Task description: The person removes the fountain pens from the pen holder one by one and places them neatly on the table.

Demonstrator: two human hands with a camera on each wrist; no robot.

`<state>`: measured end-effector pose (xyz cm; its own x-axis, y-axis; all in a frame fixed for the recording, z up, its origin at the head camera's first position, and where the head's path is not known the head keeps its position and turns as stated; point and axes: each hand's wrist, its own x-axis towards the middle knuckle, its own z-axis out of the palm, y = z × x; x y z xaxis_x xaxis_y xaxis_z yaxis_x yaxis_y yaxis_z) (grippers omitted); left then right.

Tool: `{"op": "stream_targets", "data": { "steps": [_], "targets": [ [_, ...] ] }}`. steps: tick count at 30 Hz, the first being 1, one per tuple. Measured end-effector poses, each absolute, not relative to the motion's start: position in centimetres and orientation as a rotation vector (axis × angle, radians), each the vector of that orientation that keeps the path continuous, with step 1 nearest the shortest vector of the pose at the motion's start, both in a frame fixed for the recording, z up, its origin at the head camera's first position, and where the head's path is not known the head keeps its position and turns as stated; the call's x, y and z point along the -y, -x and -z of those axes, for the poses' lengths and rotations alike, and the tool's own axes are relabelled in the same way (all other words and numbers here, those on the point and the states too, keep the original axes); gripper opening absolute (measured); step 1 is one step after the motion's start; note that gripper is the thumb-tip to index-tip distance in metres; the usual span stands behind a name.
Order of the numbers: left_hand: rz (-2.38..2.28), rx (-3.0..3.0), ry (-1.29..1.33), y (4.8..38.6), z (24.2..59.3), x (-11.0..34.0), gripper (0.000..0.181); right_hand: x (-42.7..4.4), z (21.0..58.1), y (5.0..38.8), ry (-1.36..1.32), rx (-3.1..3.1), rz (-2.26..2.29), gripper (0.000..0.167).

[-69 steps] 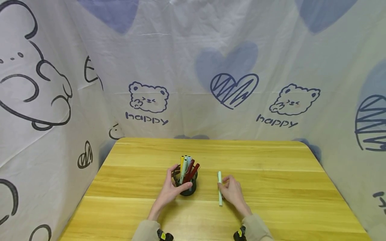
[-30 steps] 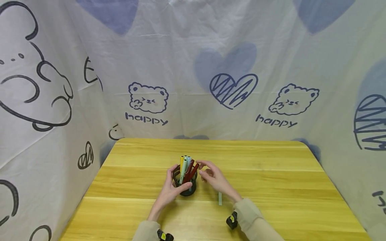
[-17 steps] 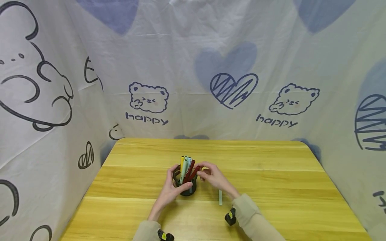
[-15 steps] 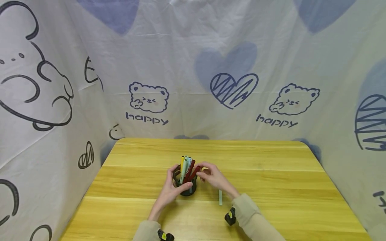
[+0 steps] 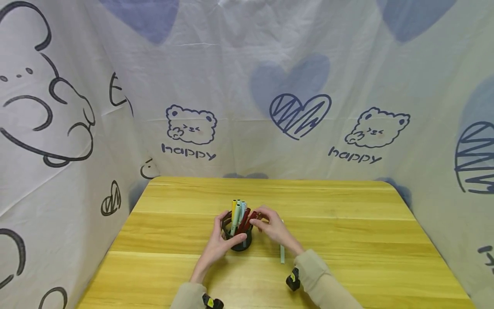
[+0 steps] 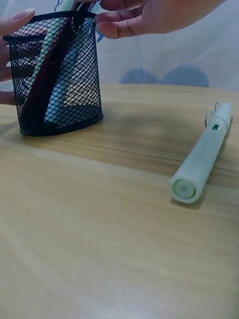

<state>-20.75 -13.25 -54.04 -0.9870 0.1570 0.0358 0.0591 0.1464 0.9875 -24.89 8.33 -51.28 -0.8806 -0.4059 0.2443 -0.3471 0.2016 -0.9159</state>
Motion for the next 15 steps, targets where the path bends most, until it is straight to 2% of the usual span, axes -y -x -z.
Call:
{"op": "stream_targets", "data": {
  "steps": [15],
  "targets": [
    [-2.01, -2.307, -0.228, 20.86, 54.15, 13.22, 0.095, -8.03, 51.41, 24.57, 0.74, -2.377, 1.92, 0.016]
  ]
}}
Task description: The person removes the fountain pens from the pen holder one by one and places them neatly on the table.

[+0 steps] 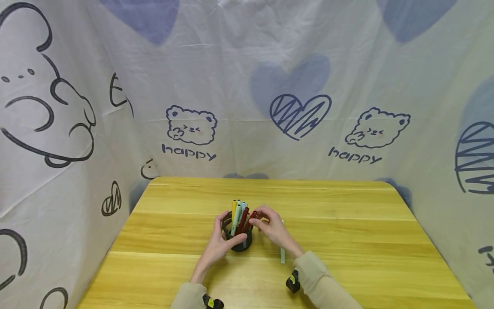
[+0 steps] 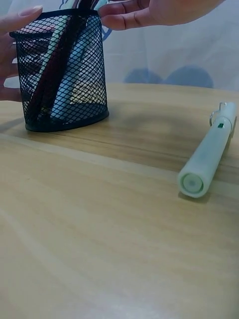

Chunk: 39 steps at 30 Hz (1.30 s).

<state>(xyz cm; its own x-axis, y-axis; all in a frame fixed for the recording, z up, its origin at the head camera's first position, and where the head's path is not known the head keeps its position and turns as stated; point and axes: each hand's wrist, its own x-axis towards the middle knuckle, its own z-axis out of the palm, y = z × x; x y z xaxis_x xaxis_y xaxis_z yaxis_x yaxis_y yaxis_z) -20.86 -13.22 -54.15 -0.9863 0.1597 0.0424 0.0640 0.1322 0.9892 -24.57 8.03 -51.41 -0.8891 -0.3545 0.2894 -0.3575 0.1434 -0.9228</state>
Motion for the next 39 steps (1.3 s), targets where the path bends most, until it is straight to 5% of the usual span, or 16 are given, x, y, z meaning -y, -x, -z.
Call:
{"op": "stream_targets", "data": {
  "steps": [33, 39],
  "targets": [
    [-1.99, -2.33, -0.211, 20.8, 54.2, 13.2, 0.092, -8.8, 50.5, 23.5, -0.632, 1.868, -2.237, 0.028],
    [-1.987, -2.331, -0.219, 20.8, 54.2, 13.2, 0.093, -8.9, 50.3, 23.3, -0.543, 1.752, -2.288, 0.014]
  ]
}}
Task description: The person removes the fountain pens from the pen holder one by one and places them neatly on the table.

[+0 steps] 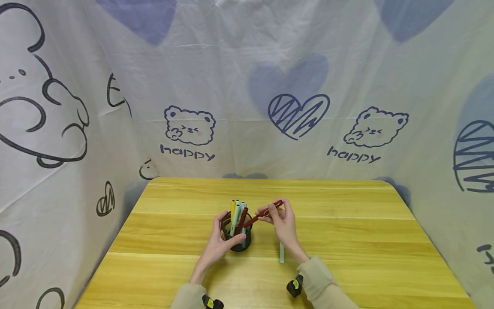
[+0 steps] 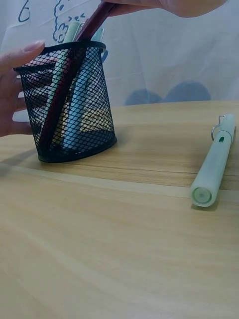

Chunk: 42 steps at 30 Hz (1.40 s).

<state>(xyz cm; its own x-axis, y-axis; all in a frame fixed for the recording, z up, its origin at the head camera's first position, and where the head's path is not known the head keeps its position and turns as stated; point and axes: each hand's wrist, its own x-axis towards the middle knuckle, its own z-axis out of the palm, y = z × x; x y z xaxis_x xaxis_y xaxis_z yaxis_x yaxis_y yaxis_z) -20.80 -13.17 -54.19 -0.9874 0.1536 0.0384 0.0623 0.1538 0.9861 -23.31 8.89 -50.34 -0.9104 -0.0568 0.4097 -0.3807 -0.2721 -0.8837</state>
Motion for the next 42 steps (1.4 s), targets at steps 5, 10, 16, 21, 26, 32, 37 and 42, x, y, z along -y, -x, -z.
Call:
{"op": "stream_targets", "data": {
  "steps": [5, 10, 16, 21, 26, 32, 37, 42],
  "targets": [
    [-1.995, -2.322, -0.217, 20.8, 54.2, 13.1, 0.094, -9.2, 50.3, 22.9, -0.551, 1.713, -2.336, 0.024],
    [-1.998, -2.317, -0.217, 20.7, 54.1, 13.1, 0.095, -9.7, 50.3, 22.5, -0.59, 1.712, -2.379, 0.032],
    [-1.999, -2.315, -0.217, 20.7, 54.2, 13.1, 0.094, -10.1, 50.4, 22.2, -0.497, 1.677, -2.376, 0.027],
    [-1.999, -2.316, -0.221, 20.7, 54.2, 13.1, 0.093, -10.5, 50.7, 22.1, -0.406, 1.69, -2.327, 0.026],
    [-1.992, -2.317, -0.202, 20.7, 54.2, 13.1, 0.093, -11.1, 51.2, 21.9, -0.367, 1.679, -2.304, 0.027],
    [-1.99, -2.32, -0.198, 20.6, 54.2, 13.1, 0.093, -11.9, 51.9, 21.6, -0.254, 1.763, -2.25, 0.031],
    [-1.994, -2.313, -0.204, 20.6, 54.2, 13.2, 0.094, -12.8, 52.7, 21.5, -0.161, 1.808, -2.225, 0.027],
    [-1.989, -2.312, -0.198, 20.6, 54.1, 13.2, 0.096, -13.6, 53.6, 21.5, -0.107, 1.883, -2.206, 0.021]
  ]
}}
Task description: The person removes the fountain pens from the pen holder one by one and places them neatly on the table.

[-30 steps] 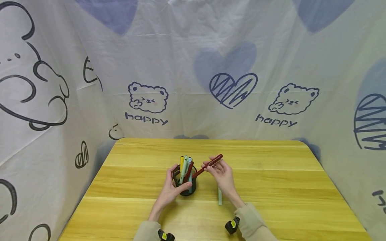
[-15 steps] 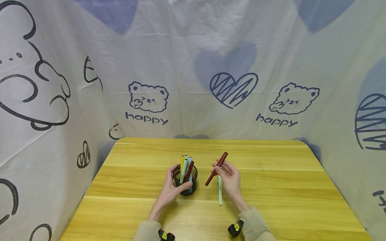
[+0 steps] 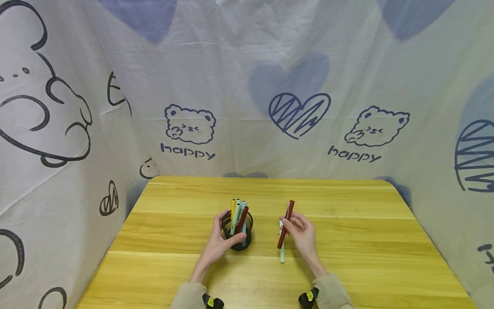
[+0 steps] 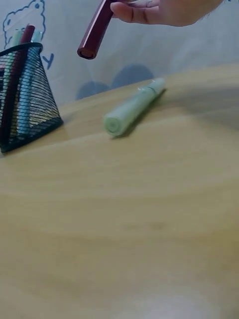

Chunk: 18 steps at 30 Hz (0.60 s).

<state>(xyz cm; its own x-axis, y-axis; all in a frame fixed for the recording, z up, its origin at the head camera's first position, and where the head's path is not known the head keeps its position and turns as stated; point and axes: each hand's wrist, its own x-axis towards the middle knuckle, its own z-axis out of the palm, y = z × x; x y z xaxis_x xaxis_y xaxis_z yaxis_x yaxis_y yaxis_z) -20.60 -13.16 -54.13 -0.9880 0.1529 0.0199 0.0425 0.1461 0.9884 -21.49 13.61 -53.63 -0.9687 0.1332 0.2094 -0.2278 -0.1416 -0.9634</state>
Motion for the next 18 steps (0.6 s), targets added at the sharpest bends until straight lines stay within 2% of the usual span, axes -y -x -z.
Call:
{"op": "stream_targets", "data": {
  "steps": [10, 18],
  "targets": [
    [-2.001, -2.306, -0.198, 20.6, 54.1, 13.1, 0.095, -15.0, 54.6, 20.9, -0.003, 2.043, -2.175, 0.035],
    [-2.003, -2.306, -0.201, 20.5, 54.1, 13.1, 0.094, -16.0, 55.3, 20.6, 0.098, 2.122, -2.145, 0.036]
  ]
}}
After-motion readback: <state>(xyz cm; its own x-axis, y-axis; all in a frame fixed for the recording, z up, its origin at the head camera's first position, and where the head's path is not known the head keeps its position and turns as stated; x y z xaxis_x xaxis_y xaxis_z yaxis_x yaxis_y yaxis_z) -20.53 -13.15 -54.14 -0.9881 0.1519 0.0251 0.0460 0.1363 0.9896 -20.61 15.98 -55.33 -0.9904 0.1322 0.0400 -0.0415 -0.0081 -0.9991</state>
